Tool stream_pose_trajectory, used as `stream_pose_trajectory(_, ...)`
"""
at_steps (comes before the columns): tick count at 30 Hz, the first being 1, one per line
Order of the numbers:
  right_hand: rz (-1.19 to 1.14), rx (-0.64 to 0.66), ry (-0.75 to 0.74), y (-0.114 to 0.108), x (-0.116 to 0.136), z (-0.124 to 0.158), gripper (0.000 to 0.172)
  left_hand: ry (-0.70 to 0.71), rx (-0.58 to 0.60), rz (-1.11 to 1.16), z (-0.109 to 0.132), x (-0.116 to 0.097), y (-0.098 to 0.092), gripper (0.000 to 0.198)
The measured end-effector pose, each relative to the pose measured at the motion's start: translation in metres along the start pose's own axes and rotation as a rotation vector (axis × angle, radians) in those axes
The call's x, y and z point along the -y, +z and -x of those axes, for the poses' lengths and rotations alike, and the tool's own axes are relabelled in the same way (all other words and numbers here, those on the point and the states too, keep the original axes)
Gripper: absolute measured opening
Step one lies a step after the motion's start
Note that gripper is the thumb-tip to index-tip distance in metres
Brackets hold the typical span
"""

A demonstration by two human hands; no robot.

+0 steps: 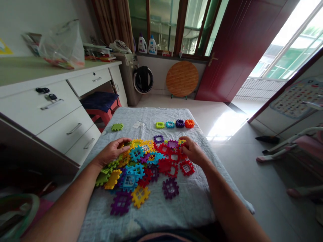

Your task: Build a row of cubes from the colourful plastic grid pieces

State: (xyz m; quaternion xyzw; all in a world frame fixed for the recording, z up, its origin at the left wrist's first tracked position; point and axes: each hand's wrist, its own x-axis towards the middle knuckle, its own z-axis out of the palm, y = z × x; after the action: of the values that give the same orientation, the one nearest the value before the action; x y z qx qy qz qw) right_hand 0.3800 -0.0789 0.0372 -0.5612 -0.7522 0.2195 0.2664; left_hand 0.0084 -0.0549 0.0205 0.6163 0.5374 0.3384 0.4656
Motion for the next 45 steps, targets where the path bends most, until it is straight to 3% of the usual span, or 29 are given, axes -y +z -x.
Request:
stream_pose_trajectory(6,0.172,-0.251,-0.047,0.007,-0.001,0.0,0.027,0.008,-0.003,-0.013,-0.001,0.002,-0.001,0.061)
stream_pose_trajectory(9,0.156,-0.296,-0.096,0.006,-0.001,0.0,0.021,0.017,0.005,-0.019,-0.001,0.002,-0.001,0.06)
stream_pose_trajectory(14,0.104,-0.162,-0.242,0.01,0.008,0.003,0.015,0.022,-0.005,-0.009,-0.002,0.003,-0.002,0.06)
stream_pose_trajectory(21,0.274,0.036,-0.35,0.02,0.016,0.006,0.009,0.041,0.013,-0.02,-0.004,0.009,-0.003,0.056)
stream_pose_trajectory(26,0.23,0.013,-0.371,0.017,0.021,0.008,0.012,0.048,0.023,-0.027,-0.005,0.012,-0.003,0.056)
stream_pose_trajectory(32,0.225,0.185,-0.501,0.025,0.041,0.016,0.051,0.062,0.009,-0.016,-0.004,0.011,-0.003,0.055)
stream_pose_trajectory(36,0.206,0.179,-0.492,0.03,0.047,0.018,0.047,0.058,-0.011,-0.005,-0.002,0.007,-0.002,0.055)
stream_pose_trajectory(39,0.057,0.115,-0.43,0.025,0.042,0.015,0.028,0.056,-0.012,-0.002,-0.002,0.005,-0.001,0.055)
stream_pose_trajectory(41,-0.032,0.021,-0.316,0.018,0.033,0.012,0.021,0.056,-0.017,-0.007,-0.001,0.004,0.0,0.055)
stream_pose_trajectory(45,-0.14,-0.226,-0.056,0.005,0.009,0.003,0.022,0.054,-0.022,-0.014,-0.001,0.004,0.0,0.055)
